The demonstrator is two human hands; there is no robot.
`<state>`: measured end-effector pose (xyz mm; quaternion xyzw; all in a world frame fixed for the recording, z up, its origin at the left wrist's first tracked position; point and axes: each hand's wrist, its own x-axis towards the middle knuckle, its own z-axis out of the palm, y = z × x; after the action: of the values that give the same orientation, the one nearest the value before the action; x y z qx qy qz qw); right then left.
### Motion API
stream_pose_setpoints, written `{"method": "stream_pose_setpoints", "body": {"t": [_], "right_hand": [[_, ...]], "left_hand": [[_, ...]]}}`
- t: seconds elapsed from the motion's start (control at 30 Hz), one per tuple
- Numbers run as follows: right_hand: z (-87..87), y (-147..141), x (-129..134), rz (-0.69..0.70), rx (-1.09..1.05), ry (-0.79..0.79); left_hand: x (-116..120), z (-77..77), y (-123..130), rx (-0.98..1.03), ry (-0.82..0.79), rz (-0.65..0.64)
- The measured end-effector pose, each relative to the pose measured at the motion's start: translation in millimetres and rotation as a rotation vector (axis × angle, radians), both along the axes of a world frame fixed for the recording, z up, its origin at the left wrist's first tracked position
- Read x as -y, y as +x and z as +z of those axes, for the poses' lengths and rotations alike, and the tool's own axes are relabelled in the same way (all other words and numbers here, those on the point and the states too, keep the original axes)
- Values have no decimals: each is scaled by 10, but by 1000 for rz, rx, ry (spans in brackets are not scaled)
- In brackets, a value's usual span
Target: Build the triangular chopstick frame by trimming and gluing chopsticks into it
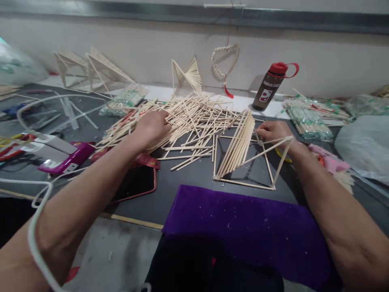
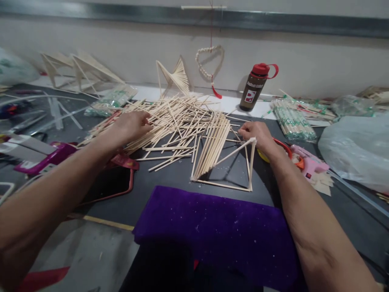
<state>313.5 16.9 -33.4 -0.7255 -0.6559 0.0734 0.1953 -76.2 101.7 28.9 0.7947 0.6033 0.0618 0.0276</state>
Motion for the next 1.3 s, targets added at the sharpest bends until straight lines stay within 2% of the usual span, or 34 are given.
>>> {"method": "stream_pose_setpoints", "body": {"t": [0.1, 0.17, 0.2, 0.3, 0.37, 0.5, 0.6, 0.67, 0.83, 0.9, 0.97, 1.13, 1.2, 1.3], "right_hand": [[-1, 0, 1, -1, 2, 3], [-4, 8, -5, -6, 2, 0], [-7, 14, -9, -8, 0, -1], [-12, 30, -20, -11, -2, 0], [-9, 31, -20, -12, -2, 10], [14, 11, -2, -10, -15, 7], [24, 0, 4, -17, -8, -7], [22, 1, 2, -21, 0, -17], [17, 4, 1, -20, 6, -27], [22, -3, 8, -14, 3, -24], [29, -12, 16, -3, 1, -23], [50, -29, 33, -6, 2, -39], [55, -31, 38, -11, -4, -37], [57, -29, 40, -14, -1, -23]], "left_hand": [[300, 80, 101, -168, 118, 5], [515, 106, 181, -294, 132, -31], [618, 109, 219, -311, 103, -73], [866, 66, 295, -298, -71, -306], [947, -4, 303, -294, -142, -370], [888, -154, 245, -310, -188, -348], [744, -178, 187, -303, -171, -324], [649, -130, 147, -267, -140, -265], [518, 98, 39, -214, -51, -131], [547, 149, 11, -219, -20, -101], [639, 135, 6, -238, -19, -106], [957, -60, 41, -342, -67, -252], [987, -87, 29, -365, -68, -212], [856, -20, -40, -365, -26, -86]]}}
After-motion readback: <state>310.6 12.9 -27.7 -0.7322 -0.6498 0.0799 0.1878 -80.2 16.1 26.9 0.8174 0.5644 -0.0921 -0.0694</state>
